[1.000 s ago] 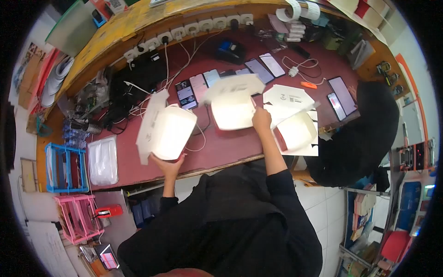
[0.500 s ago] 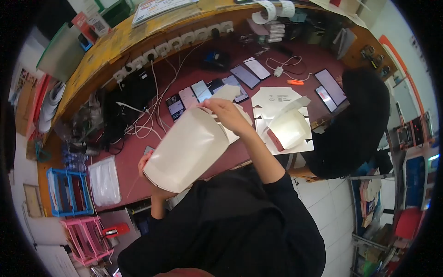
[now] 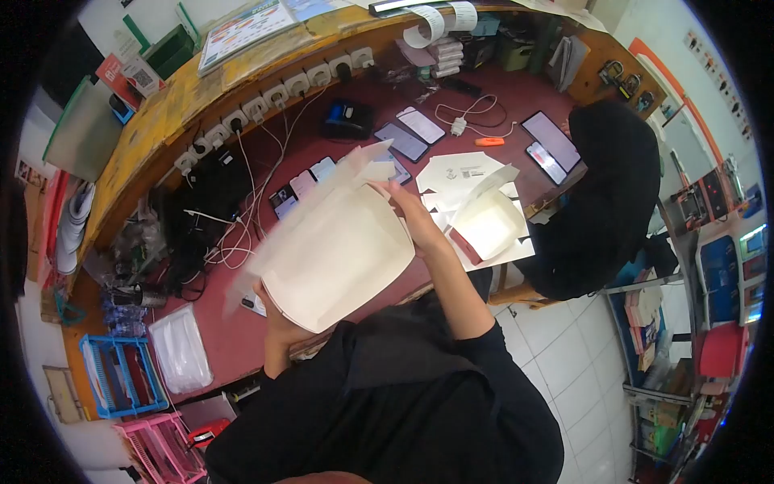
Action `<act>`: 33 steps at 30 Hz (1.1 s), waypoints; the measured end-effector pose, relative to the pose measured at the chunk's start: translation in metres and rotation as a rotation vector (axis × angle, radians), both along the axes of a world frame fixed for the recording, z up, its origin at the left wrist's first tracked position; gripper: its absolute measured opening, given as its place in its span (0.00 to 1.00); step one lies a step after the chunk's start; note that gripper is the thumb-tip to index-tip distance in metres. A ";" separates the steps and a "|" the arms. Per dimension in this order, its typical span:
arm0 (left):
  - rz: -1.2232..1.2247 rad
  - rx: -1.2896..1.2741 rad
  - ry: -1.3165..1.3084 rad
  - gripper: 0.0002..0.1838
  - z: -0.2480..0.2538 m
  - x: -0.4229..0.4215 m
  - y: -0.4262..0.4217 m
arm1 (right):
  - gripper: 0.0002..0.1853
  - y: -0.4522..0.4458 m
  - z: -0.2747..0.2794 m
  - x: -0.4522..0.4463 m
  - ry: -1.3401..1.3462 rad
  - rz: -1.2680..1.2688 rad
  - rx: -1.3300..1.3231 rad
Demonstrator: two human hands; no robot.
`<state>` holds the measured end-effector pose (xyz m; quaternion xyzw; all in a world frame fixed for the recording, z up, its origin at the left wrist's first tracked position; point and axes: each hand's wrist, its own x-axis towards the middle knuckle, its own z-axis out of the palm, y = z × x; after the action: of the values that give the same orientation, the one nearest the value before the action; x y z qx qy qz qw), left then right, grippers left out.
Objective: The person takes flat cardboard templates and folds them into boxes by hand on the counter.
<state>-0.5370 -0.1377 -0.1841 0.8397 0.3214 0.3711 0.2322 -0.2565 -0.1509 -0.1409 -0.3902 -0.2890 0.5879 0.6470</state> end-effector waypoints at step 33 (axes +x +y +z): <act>-0.221 0.121 0.458 0.07 -0.182 0.049 0.055 | 0.14 0.065 -0.200 0.053 -1.728 -0.263 -0.222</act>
<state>-0.4880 -0.0827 -0.3659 0.9443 0.2489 0.1621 0.1417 -0.2035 -0.0862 -0.3406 -0.7892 -0.5713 0.0323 0.2229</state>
